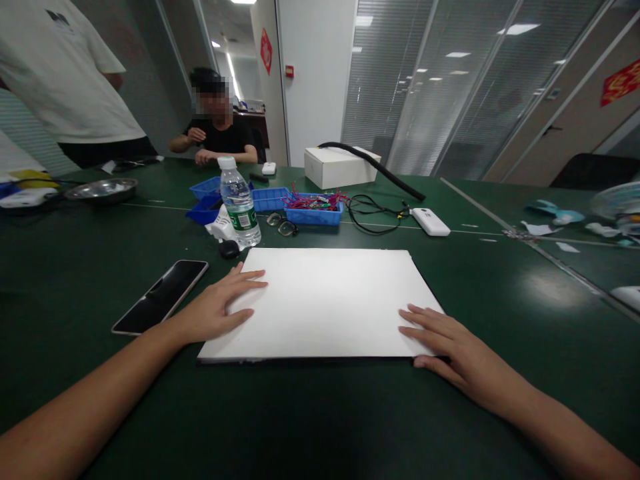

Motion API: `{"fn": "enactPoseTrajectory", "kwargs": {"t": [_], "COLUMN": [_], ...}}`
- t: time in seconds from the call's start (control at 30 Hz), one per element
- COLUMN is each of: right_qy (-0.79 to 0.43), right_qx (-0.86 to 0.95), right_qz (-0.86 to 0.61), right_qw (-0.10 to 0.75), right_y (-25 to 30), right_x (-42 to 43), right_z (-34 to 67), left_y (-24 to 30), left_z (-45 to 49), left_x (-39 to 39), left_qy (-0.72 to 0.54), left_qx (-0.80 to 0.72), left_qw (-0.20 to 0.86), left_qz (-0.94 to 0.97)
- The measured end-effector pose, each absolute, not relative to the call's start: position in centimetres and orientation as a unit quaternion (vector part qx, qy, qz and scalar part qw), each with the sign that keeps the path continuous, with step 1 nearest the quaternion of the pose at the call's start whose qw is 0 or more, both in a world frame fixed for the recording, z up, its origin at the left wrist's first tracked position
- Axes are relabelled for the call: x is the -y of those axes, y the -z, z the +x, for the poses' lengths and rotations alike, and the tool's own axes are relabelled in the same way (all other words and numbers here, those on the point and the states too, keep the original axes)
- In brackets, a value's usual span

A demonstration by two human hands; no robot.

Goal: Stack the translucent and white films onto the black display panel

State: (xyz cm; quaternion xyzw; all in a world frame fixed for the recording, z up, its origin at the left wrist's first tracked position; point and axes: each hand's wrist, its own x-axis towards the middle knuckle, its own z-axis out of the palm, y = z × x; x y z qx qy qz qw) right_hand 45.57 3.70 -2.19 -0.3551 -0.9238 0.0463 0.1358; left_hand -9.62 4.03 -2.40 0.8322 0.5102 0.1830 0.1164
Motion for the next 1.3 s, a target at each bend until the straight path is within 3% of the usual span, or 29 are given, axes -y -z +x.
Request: {"fn": "enactPoseTrajectory", "kwargs": {"t": [0.47,0.6,0.7,0.9,1.3], "right_qy": [-0.064,-0.013,-0.001,-0.09,-0.23], "right_qx": [0.91,0.841,0.774,0.715,0.605], "right_qz": [-0.385,-0.495,-0.594,-0.666,-0.679], "right_qw": [0.142,0.218,0.219,0.194,0.346], "right_y": [1.9,2.3,2.7,3.0,2.8], "right_x": [-3.3,-3.9,-4.5,-5.1,-6.0], "right_z": [45.5,46.2,47.0,47.3,48.7], "left_y": [2.6,2.6,2.5,1.9,2.1], "left_z": [-9.9,-9.8,-9.8,-9.6,-8.7], "left_x": [-4.1,-4.1,-4.1,-4.0,-3.8], "left_qy": [-0.189,-0.194,-0.197,-0.206,-0.181], "left_qx": [-0.49,-0.486,-0.485,-0.473,-0.488], "left_qw": [0.117,0.113,0.115,0.127,0.115], "left_qz": [0.843,0.845,0.844,0.848,0.846]}}
